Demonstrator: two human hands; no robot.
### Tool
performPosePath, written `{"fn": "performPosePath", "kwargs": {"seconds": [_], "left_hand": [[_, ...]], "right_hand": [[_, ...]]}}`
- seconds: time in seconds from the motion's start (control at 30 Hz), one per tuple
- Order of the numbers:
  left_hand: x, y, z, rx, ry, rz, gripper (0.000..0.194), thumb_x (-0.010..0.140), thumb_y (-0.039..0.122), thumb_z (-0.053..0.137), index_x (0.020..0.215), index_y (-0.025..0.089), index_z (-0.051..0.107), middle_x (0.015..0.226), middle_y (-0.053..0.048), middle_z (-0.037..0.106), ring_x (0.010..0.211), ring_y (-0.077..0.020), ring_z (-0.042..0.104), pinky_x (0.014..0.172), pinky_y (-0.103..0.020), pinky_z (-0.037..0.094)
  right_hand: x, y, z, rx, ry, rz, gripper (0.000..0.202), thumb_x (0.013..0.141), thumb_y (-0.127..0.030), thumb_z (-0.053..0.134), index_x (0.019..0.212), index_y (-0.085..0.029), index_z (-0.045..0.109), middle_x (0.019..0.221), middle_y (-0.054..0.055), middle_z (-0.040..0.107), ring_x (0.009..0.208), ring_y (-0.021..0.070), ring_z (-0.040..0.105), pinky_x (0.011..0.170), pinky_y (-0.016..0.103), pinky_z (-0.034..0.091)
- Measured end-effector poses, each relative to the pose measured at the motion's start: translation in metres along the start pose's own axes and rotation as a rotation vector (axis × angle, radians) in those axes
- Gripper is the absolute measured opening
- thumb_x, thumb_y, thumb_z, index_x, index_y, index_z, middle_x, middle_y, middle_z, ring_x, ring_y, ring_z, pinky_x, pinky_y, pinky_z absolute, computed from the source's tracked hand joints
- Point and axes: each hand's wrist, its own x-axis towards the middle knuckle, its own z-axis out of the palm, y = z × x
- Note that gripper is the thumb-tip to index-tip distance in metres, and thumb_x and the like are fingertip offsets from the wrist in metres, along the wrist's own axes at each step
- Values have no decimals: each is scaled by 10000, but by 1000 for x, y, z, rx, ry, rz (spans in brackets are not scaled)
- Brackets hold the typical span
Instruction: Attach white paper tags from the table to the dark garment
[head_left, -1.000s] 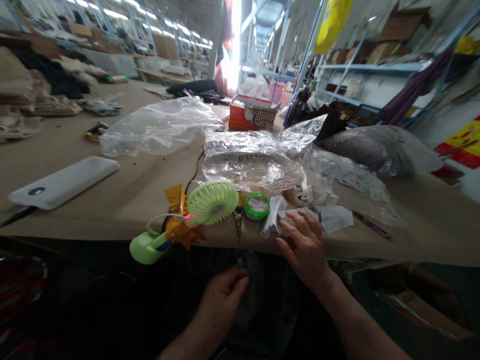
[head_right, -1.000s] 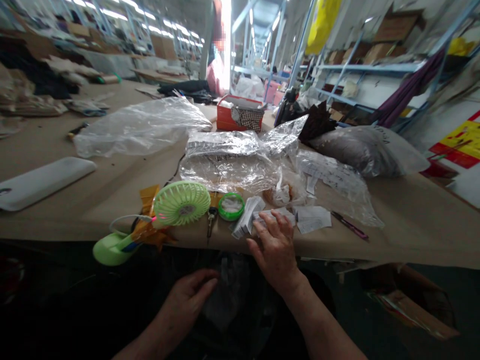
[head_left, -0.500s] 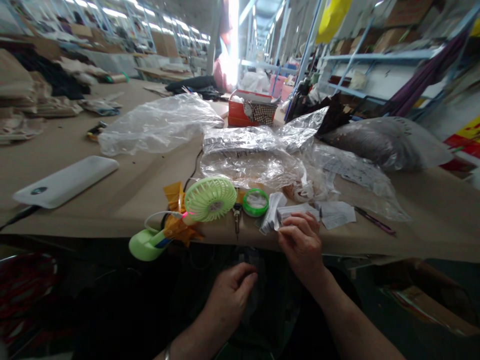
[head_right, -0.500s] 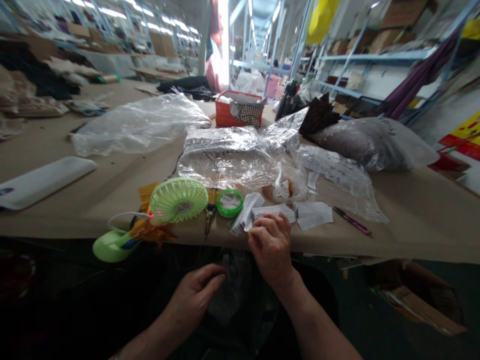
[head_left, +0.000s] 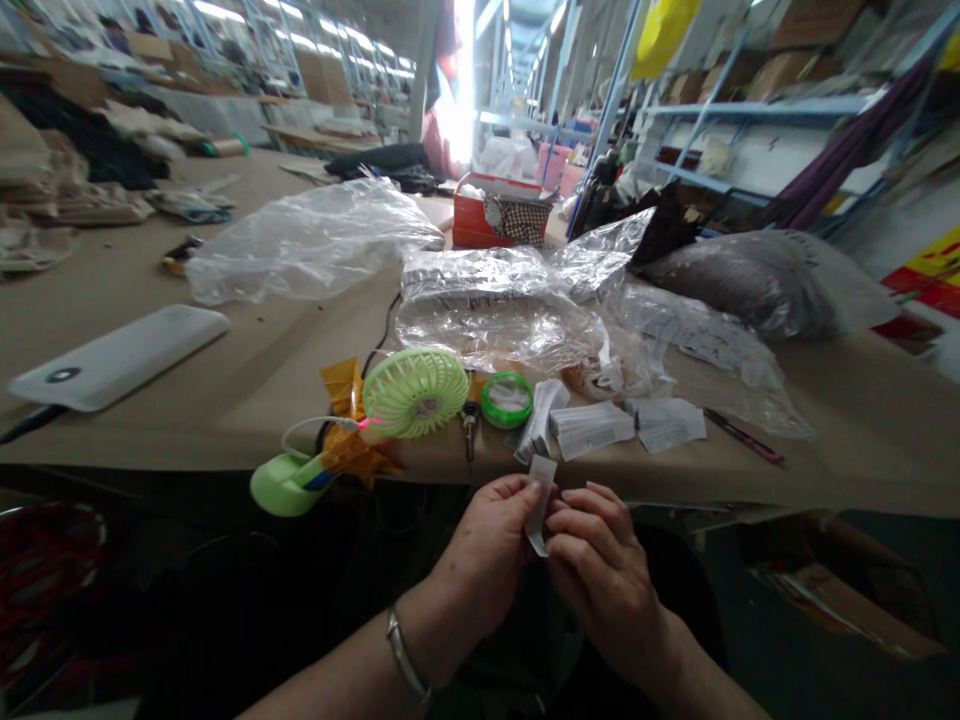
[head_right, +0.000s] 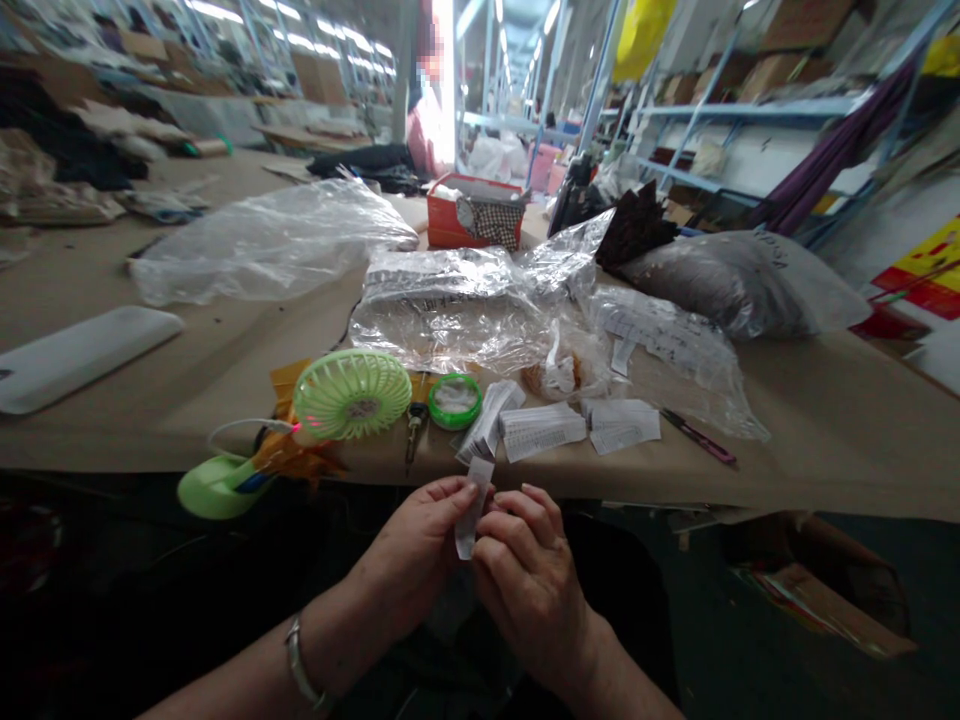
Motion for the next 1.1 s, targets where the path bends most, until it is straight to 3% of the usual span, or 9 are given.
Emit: {"fn": "performPosePath", "kwargs": {"seconds": [0.1,0.23,0.43,0.63,0.87,1.1], "left_hand": [[0,-3,-2,42,55,-21,121,763,216,666,755,101,628,643,-8,631,528,-68,561,510,-171,440],[-5,-4,-4,180,138,-92,126,807,228,620,848,110,613,641,-41,663,541,-112,616,534,-217,489],[-5,-6,-6,231,156,-119,90,811,185,608,850,104,600,679,-56,674,561,-116,632,537,-214,495],[1,-5,-5,271,188,-151,110,826,187,583,847,86,620,710,-87,682,576,-130,634,541,-231,507],[1,-2,3,192,188,-197,113,833,159,551,870,81,625,708,-96,685,545,-133,628,538,-243,509],[1,-8,9,12,76,-130,55,751,117,619,750,70,647,627,-50,641,503,-98,568,491,-196,431]], "right_hand": [[2,11,-6,1,-13,-11,197,844,-97,542,999,-194,614,969,53,673,1061,219,545,958,419,454],[7,44,-9,-206,14,122,296,879,-165,524,1170,-158,575,1072,112,640,1088,252,520,929,433,469],[1,68,1,-388,-27,158,212,880,-182,535,1064,-155,639,1060,97,674,1016,259,560,913,437,435],[0,73,4,-300,83,165,85,863,-172,569,871,-189,652,918,52,702,939,220,596,875,399,441],[-4,62,-2,-87,195,148,119,843,-128,571,870,-219,643,917,53,685,969,214,604,852,406,484],[-7,28,-9,94,-17,-64,101,848,-131,573,887,-197,639,922,53,703,1025,216,600,909,426,463]]}}
